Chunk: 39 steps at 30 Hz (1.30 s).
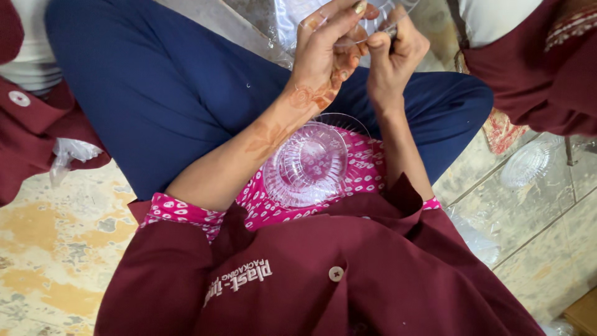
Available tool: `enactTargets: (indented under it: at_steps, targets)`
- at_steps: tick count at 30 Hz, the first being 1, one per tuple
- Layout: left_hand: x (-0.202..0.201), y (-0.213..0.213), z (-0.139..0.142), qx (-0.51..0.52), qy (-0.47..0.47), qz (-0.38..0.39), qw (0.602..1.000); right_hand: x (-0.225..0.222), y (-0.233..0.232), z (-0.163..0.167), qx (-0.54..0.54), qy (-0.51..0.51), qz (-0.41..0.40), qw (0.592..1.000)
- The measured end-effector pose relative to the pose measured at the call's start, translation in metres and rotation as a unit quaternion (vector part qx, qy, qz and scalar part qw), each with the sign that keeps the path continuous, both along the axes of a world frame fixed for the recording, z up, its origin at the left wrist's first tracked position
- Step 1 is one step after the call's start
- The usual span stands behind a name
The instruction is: The person sits on the floor and uses a small knife to trim the edges of clear plastic plates. She holds each plate in her left hand and carefully cuts along the rim with the knife in her right hand, then sets the trimmed plate aside.
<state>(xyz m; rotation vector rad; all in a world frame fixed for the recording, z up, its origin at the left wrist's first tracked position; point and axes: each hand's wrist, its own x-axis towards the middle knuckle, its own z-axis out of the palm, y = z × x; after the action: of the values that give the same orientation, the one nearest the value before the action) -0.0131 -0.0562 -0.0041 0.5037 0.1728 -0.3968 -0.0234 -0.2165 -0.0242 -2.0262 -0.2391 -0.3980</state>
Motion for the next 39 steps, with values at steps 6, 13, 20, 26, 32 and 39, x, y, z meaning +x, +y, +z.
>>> enactTargets:
  at_steps: [6, 13, 20, 26, 32, 39]
  targets:
    - [0.005, 0.004, -0.003, 0.015, -0.009, -0.008, 1.0, 0.004, -0.016, -0.008, 0.049, 0.005, 0.034, 0.998]
    - [0.02, -0.007, -0.018, 0.078, 0.0, -0.034, 0.996, 0.024, -0.029, 0.003, 0.307, 0.101, 0.02, 0.946]
    - [0.033, 0.003, -0.034, 0.121, -0.065, -0.123, 0.983, 0.027, -0.039, 0.031, 0.375, 0.117, 0.076, 0.916]
    - [0.05, 0.032, -0.029, 0.218, -0.184, -0.131, 0.949, 0.027, -0.029, 0.046, 0.296, 0.155, 0.052, 0.941]
    - [0.063, 0.064, -0.021, 0.358, -0.308, -0.257, 0.843, 0.022, -0.028, 0.059, 0.179, 0.098, -0.052, 0.978]
    - [0.065, 0.084, 0.006, 0.363, -0.345, -0.086, 0.861, 0.013, -0.03, 0.062, 0.177, 0.086, -0.082, 0.977]
